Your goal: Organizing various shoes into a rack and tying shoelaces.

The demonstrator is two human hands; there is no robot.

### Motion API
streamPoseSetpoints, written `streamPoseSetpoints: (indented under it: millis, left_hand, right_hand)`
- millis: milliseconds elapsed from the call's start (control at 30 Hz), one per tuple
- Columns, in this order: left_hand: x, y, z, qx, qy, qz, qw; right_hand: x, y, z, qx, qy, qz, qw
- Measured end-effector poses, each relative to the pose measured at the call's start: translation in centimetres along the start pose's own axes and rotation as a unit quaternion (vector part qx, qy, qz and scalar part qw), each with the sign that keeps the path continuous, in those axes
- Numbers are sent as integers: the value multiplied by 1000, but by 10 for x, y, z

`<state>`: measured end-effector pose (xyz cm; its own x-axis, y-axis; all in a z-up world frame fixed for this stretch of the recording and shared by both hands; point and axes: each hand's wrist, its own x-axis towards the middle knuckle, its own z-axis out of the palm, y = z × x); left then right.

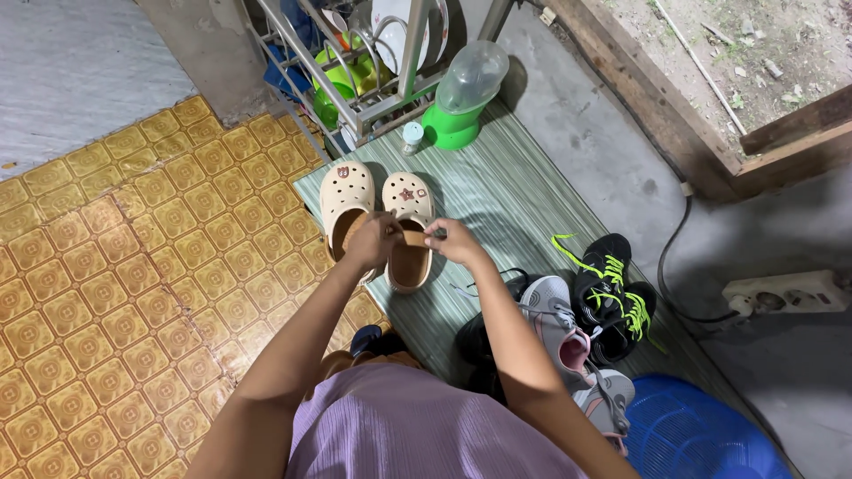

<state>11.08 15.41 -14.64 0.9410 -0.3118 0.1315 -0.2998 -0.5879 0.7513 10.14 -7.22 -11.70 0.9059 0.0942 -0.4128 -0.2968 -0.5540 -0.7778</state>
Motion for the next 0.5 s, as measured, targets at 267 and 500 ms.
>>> streamPoseSetpoints:
  millis: [267, 500]
  left_hand:
    - [21, 21, -4, -46, 89, -80, 992]
    - [14, 34, -14, -91, 67, -73, 991]
  right_hand:
    - [31, 16, 15, 20, 118, -105, 987]
    - [32, 15, 15, -33, 83, -158, 983]
